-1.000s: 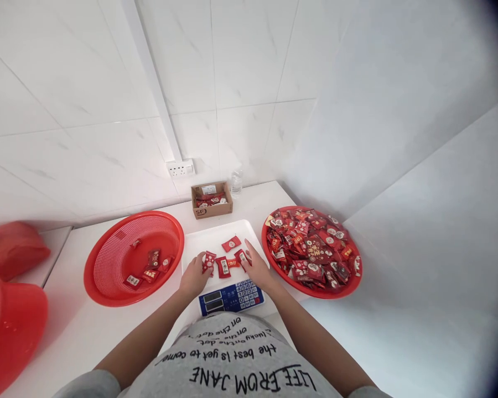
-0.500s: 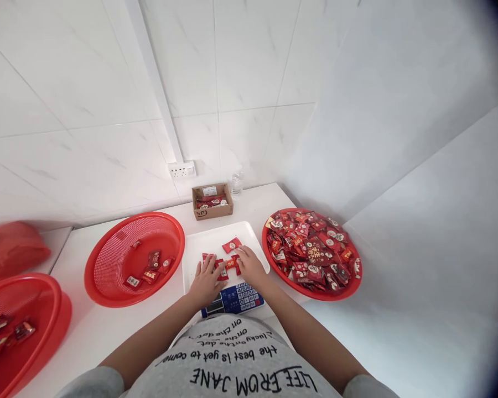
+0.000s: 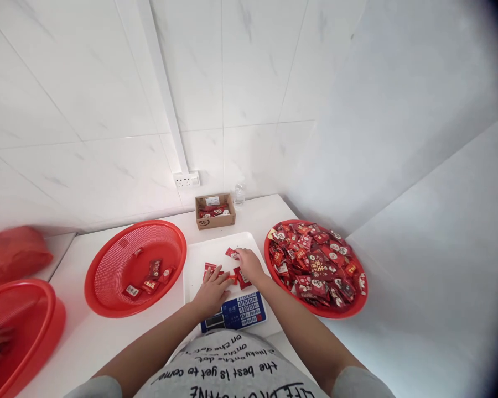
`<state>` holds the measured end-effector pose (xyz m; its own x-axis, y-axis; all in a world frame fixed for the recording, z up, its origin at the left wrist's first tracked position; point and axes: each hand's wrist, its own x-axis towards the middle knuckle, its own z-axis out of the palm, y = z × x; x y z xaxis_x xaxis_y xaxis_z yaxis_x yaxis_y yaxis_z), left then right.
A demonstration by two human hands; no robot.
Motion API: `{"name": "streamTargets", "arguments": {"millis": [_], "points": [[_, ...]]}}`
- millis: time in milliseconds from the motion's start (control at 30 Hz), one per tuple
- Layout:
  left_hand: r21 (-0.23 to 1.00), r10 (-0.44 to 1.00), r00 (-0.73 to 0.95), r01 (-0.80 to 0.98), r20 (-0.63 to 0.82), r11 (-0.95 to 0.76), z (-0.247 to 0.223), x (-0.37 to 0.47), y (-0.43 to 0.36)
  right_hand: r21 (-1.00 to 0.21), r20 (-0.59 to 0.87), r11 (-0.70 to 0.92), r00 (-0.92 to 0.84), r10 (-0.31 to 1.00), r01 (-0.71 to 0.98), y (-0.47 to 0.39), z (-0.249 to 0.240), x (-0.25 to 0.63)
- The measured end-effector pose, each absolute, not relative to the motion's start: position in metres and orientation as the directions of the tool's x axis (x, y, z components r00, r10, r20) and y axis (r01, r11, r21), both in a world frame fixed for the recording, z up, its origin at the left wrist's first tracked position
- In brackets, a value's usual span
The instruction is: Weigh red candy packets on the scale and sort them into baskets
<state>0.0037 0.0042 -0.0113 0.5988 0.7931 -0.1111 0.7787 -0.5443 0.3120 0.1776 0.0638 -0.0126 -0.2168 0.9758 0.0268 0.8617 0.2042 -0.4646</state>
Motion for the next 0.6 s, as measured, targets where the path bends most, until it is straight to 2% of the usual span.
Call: {"name": "streamTargets", "arguments": {"millis": [100, 167, 400, 600], "points": [[0.336, 0.786, 0.614, 0.756, -0.07, -0.561, -0.012, 0.001, 0.003, -0.594, 0.006, 0.108, -0.13, 0.991, 0.797, 0.063, -0.012, 0.178], [0.34, 0.781, 0.623, 0.744, -0.041, -0.575, -0.014, -0.001, 0.003, -0.623, 0.001, 0.093, -0.119, 0.993, 0.777, 0.059, -0.013, 0.18], [0.306, 0.858, 0.513, 0.817, 0.0, -0.488, -0.029, -0.016, 0.005, -0.511, 0.014, 0.211, -0.237, 0.971, 0.834, 0.022, -0.02, 0.192], [0.299, 0.898, 0.437, 0.865, -0.053, -0.403, -0.031, -0.017, 0.021, -0.431, -0.009, 0.138, -0.158, 0.987, 0.892, 0.016, -0.019, 0.194]]}}
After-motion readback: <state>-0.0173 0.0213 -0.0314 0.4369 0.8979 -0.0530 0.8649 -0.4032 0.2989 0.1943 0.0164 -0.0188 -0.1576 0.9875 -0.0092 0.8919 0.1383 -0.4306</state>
